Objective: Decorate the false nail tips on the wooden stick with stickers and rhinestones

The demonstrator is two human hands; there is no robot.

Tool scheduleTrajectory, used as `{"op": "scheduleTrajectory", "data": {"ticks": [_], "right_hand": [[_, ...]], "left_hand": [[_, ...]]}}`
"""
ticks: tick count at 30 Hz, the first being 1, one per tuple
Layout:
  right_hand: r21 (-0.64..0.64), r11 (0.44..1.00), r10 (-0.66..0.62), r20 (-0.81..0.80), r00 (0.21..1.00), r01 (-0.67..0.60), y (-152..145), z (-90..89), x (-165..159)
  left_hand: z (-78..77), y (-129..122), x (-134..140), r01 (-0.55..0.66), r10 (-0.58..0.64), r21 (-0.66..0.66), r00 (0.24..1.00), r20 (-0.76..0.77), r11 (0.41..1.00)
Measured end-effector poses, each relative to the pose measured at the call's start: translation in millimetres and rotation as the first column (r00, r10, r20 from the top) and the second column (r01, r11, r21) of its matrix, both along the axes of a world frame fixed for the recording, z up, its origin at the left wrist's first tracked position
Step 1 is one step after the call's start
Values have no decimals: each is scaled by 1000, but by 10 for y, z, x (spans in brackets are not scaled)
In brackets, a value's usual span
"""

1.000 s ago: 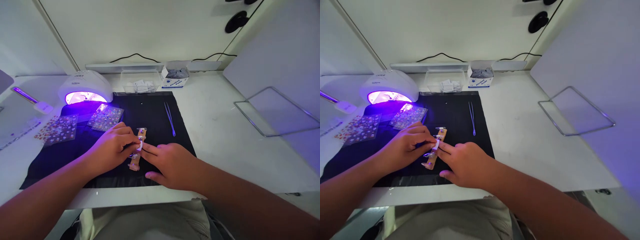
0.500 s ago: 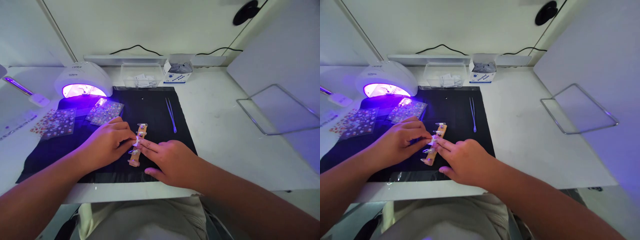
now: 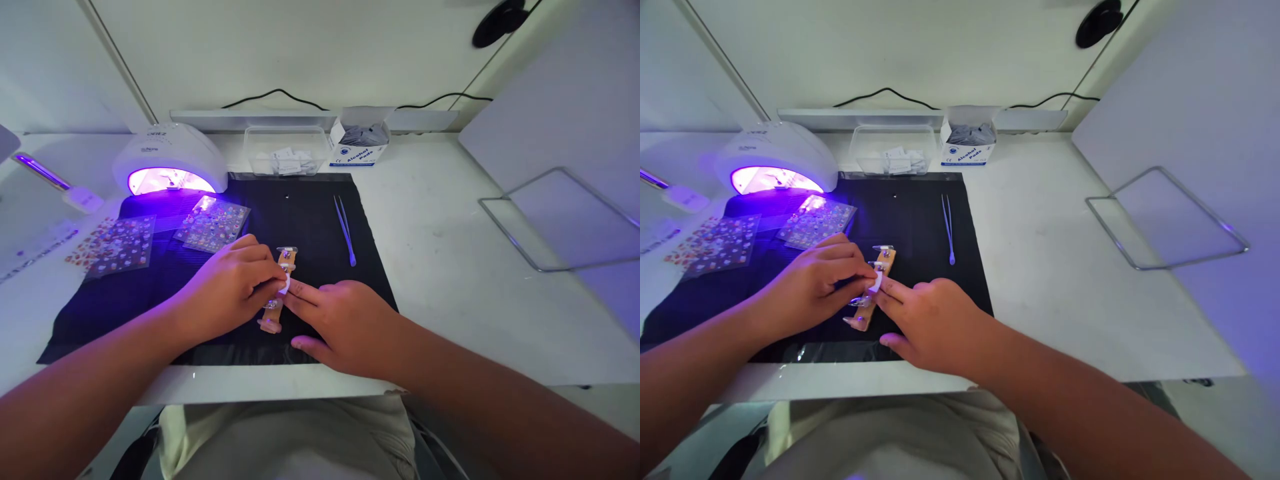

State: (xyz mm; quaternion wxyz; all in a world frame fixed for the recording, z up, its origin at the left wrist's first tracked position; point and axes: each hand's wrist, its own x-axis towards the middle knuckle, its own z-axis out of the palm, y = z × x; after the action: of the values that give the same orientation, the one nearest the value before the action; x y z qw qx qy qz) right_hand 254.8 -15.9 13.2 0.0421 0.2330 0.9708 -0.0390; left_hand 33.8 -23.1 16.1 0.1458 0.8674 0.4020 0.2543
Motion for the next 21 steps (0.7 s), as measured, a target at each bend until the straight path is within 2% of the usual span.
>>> {"op": "scheduleTrajectory", "data": {"ticks": [8, 15, 21], "right_hand": [[3, 1000, 9, -3, 1000, -9, -2, 9, -5], [-11, 999, 31, -36, 999, -32, 28, 26, 97], [-45, 991, 116, -130, 985, -123, 18, 27, 200]], "left_hand": [[9, -17, -163, -18, 18, -1, 999, -47, 1000], [131, -90, -239, -16, 19, -31, 995, 102, 999], [119, -180, -150, 54, -49, -45, 995, 88, 998]]}}
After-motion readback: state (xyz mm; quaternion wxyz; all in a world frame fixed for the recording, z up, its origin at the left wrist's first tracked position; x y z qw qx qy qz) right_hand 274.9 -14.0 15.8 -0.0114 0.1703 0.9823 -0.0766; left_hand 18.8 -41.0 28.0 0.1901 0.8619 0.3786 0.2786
